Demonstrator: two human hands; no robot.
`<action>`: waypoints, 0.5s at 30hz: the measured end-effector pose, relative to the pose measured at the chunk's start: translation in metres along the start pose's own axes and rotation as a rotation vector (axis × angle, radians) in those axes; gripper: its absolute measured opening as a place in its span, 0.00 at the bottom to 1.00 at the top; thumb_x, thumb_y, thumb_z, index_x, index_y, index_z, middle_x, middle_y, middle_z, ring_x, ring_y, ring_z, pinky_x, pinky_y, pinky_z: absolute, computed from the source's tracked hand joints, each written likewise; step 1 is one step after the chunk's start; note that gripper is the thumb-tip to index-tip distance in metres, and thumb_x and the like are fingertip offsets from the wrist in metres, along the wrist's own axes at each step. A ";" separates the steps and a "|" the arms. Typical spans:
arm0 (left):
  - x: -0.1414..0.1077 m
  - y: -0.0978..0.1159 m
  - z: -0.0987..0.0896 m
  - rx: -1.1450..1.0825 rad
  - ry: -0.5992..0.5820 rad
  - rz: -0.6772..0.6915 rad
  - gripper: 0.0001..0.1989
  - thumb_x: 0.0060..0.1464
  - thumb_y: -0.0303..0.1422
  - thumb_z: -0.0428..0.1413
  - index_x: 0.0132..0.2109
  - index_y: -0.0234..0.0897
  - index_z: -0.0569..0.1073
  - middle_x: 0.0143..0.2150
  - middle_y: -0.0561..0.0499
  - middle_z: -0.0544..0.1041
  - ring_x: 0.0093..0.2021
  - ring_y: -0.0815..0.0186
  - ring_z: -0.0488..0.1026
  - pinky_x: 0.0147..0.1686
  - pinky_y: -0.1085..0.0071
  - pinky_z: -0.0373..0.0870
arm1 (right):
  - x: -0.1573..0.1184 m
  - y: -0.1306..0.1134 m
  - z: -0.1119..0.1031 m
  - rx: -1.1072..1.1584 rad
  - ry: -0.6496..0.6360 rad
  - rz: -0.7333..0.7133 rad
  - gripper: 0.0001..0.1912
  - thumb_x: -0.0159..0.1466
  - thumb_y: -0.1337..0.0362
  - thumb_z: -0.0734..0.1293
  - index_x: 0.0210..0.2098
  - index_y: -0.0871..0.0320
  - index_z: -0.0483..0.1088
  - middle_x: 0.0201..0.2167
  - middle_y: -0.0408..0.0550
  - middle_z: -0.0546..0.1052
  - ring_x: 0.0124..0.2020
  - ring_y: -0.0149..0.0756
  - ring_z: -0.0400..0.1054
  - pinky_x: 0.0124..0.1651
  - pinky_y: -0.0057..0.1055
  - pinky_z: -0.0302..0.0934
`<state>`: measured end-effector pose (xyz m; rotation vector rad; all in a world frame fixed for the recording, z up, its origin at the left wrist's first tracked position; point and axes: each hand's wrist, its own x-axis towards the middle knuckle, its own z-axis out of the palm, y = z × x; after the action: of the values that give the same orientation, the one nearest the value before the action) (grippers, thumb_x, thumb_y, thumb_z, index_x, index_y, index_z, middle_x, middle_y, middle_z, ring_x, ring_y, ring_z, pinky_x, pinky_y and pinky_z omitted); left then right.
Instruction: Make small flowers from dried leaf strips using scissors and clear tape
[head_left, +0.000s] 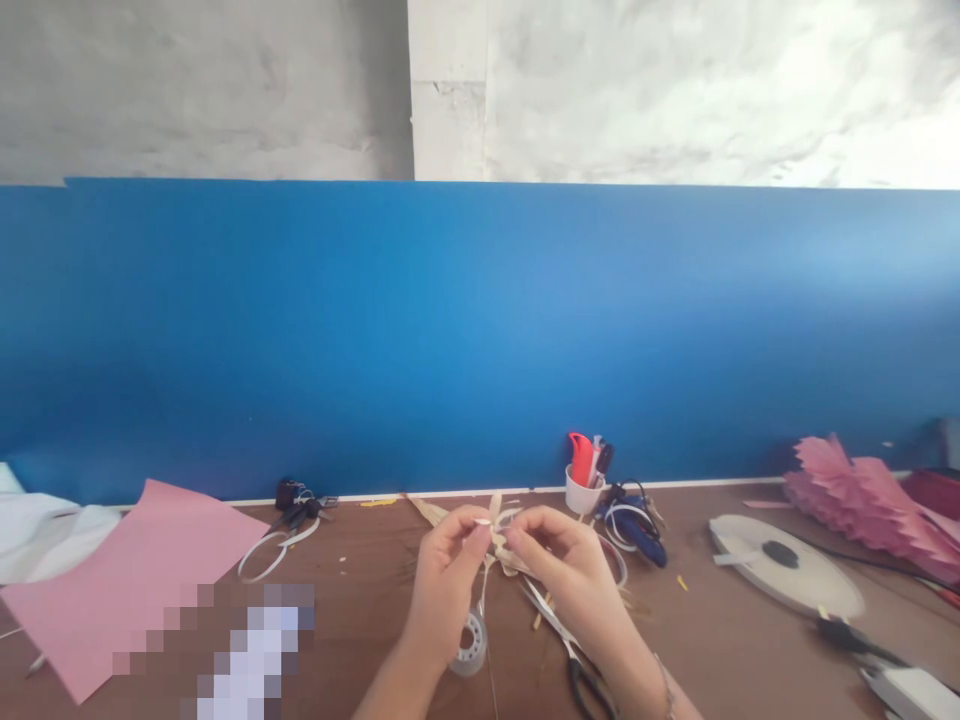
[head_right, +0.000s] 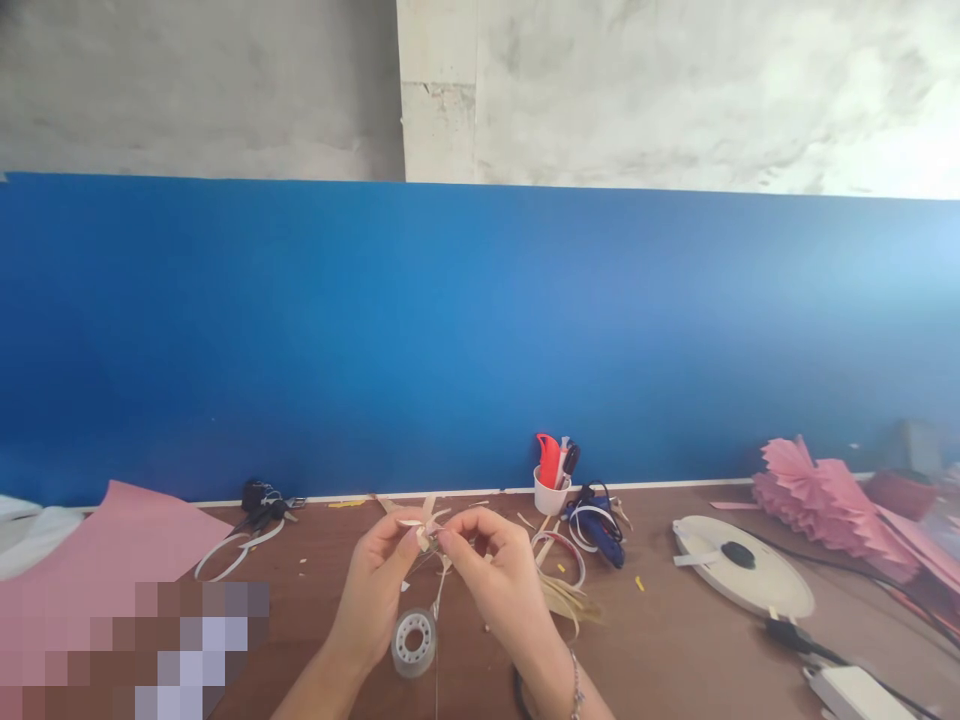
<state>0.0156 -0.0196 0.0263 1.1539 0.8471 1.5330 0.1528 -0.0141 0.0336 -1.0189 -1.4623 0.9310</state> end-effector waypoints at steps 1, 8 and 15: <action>0.000 0.001 0.001 -0.025 0.006 -0.036 0.08 0.50 0.36 0.59 0.32 0.35 0.74 0.29 0.51 0.74 0.32 0.65 0.69 0.36 0.71 0.65 | 0.000 0.000 0.000 -0.007 -0.011 -0.009 0.13 0.59 0.56 0.67 0.26 0.59 0.70 0.23 0.44 0.72 0.25 0.32 0.64 0.30 0.30 0.61; 0.002 0.005 -0.002 -0.125 -0.059 -0.105 0.07 0.48 0.34 0.61 0.32 0.35 0.74 0.30 0.51 0.74 0.32 0.67 0.70 0.36 0.72 0.66 | -0.002 -0.009 0.001 -0.246 0.024 -0.097 0.10 0.61 0.60 0.63 0.25 0.57 0.66 0.22 0.41 0.69 0.24 0.31 0.60 0.28 0.28 0.56; 0.004 0.004 -0.005 0.023 -0.038 -0.074 0.07 0.46 0.34 0.62 0.28 0.35 0.73 0.27 0.53 0.72 0.31 0.67 0.67 0.37 0.72 0.65 | -0.003 -0.014 0.001 -0.387 0.083 -0.163 0.09 0.58 0.63 0.63 0.22 0.56 0.64 0.21 0.41 0.69 0.24 0.32 0.62 0.28 0.27 0.57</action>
<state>0.0096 -0.0168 0.0296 1.1523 0.8752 1.4398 0.1509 -0.0216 0.0460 -1.1801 -1.6642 0.4911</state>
